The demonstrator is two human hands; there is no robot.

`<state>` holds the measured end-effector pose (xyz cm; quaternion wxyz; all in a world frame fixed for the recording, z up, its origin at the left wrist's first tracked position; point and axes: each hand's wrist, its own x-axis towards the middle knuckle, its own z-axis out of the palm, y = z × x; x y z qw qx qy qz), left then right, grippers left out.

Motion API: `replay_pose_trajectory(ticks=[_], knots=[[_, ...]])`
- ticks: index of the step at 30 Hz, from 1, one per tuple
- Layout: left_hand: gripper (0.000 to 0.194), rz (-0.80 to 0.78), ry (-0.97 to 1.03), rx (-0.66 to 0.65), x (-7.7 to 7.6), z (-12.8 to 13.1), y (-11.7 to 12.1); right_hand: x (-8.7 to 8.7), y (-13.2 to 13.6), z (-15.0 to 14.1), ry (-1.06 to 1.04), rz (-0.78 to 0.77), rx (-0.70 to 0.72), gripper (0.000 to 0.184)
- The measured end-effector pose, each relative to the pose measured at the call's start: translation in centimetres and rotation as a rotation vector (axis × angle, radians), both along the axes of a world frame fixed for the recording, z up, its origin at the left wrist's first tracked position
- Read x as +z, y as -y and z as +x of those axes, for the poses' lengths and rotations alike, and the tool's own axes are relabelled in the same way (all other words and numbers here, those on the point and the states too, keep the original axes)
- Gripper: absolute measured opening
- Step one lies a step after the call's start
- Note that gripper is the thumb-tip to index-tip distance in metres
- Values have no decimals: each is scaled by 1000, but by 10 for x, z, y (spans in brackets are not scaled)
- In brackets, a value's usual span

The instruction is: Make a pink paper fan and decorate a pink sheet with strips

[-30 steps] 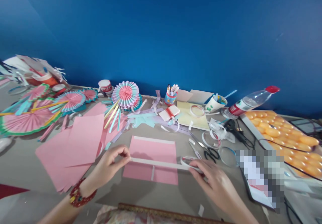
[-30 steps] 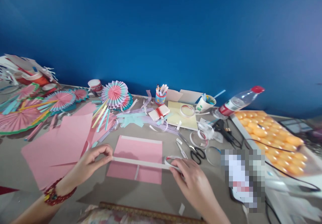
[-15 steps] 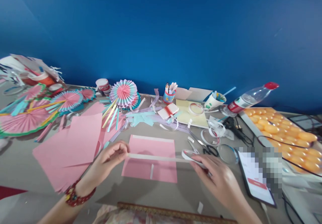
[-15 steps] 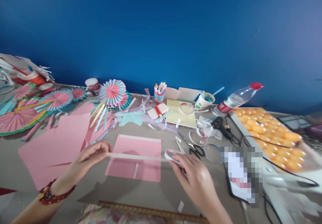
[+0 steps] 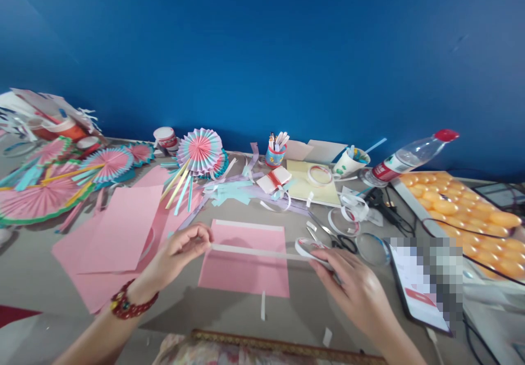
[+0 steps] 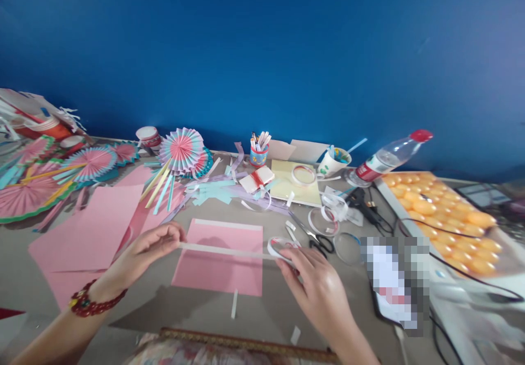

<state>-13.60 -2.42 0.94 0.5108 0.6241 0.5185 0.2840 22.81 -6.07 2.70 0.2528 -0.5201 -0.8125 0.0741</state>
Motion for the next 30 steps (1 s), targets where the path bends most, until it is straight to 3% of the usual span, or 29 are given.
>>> replay_pose_trajectory(ticks=[7,15,24,30], knots=[[22,-44,-53,-36,-14,4,10,-7,8,3,56,-100,33,15],[23,-156,169,11,-24,12,24,-11,11,5,21,-60,17,21],[24,40,12,25,-7,7,-7,-2,-9,4,4,25,14,23],[25,-31,142,86,5,9,-10,1,-17,3,4,42,14,24]])
